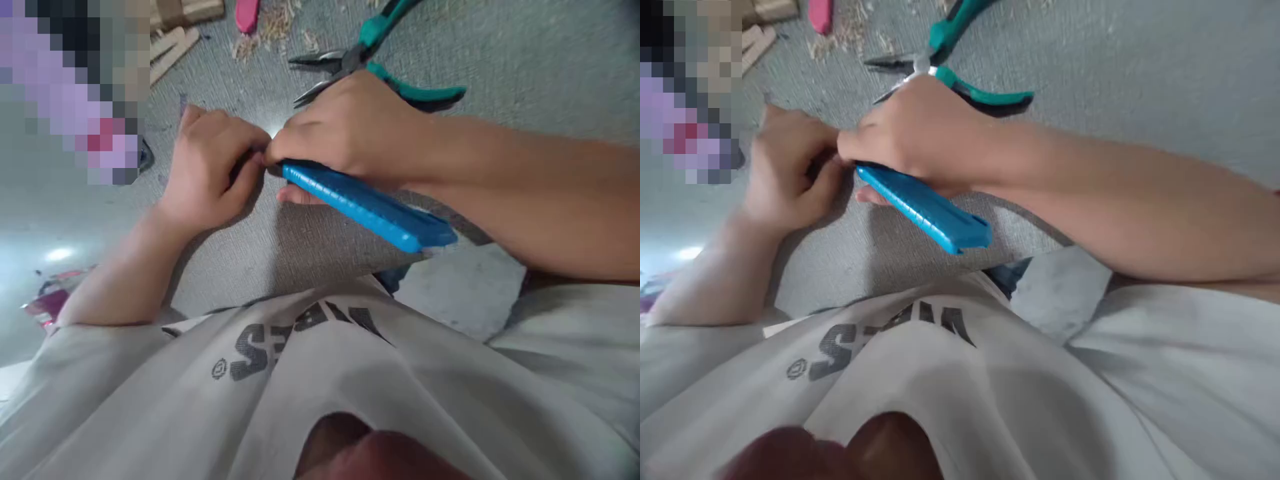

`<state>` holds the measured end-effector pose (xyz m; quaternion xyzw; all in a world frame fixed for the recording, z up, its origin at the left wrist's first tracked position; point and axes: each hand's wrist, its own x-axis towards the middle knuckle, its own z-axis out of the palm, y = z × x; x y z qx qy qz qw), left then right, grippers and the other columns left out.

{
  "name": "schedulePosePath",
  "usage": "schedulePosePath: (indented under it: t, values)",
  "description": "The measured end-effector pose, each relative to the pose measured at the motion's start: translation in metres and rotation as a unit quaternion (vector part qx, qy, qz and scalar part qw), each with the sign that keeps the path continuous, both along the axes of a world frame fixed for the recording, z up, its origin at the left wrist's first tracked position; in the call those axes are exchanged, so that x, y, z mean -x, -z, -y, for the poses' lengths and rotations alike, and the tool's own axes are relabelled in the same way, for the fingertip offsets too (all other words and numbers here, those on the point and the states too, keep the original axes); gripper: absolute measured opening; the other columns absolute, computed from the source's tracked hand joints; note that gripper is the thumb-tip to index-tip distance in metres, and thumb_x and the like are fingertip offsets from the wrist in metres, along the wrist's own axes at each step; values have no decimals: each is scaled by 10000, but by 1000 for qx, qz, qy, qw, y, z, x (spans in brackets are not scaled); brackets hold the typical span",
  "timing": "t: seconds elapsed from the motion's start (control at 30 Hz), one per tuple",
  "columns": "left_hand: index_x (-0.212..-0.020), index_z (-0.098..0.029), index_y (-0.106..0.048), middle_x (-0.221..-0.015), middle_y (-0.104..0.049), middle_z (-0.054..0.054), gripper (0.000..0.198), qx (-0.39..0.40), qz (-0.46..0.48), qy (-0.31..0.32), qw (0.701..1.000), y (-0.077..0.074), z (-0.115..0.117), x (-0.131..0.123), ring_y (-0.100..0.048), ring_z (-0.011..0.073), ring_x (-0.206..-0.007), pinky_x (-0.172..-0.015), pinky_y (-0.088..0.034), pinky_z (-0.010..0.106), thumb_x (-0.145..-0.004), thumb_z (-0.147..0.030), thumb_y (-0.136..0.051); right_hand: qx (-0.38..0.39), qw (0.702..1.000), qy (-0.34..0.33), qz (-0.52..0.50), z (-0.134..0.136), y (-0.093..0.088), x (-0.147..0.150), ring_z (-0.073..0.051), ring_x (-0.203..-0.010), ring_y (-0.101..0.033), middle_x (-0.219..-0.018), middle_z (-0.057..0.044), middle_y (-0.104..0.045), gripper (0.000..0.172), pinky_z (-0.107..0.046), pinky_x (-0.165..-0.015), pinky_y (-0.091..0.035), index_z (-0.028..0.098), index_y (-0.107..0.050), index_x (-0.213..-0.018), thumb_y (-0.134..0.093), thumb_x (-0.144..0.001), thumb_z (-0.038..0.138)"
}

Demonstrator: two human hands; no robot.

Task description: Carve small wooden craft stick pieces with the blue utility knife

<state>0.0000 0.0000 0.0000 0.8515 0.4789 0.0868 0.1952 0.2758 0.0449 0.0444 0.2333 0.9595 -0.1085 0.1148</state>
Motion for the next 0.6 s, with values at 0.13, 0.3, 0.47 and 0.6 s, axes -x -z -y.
schedulePosePath:
  t: [0.13,0.3,0.47,0.6]
  values:
    - [-1305,-254,-813,-1161,-824,114,857,-10,16,-13,1000,7,3,-2,-736,260,-1194,-1245,-514,560,-1188,-812,-174,-10,1000,-8,-20,-4,4,2,-357,-1302,-890,-1362,4,-834,679,-432,-940,-591,296,-605,-1633,-425,-1236,816]
    - [-1285,-284,-805,-1121,-822,96,804,-20,45,-18,999,10,3,-1,-731,255,-1151,-1208,-496,557,-1189,-811,-206,-34,998,-19,-40,-3,7,-3,-310,-1159,-881,-1263,16,-810,667,-396,-875,-548,288,-627,-1622,-453,-1230,799]
    - [-1308,-304,-797,-1111,-826,85,711,-32,37,-8,999,10,2,1,-719,234,-1149,-1164,-484,527,-1209,-772,-273,-54,997,-24,-43,-4,9,-3,-312,-1113,-878,-1191,19,-781,698,-380,-827,-497,292,-638,-1618,-488,-1209,837]
    - [-1307,-295,-804,-1105,-831,84,714,-44,36,-5,998,10,2,1,-717,226,-1122,-1147,-481,523,-1211,-767,-277,-58,997,-25,-37,-4,8,-1,-312,-1123,-887,-1190,19,-779,696,-366,-809,-484,288,-638,-1622,-506,-1208,832]
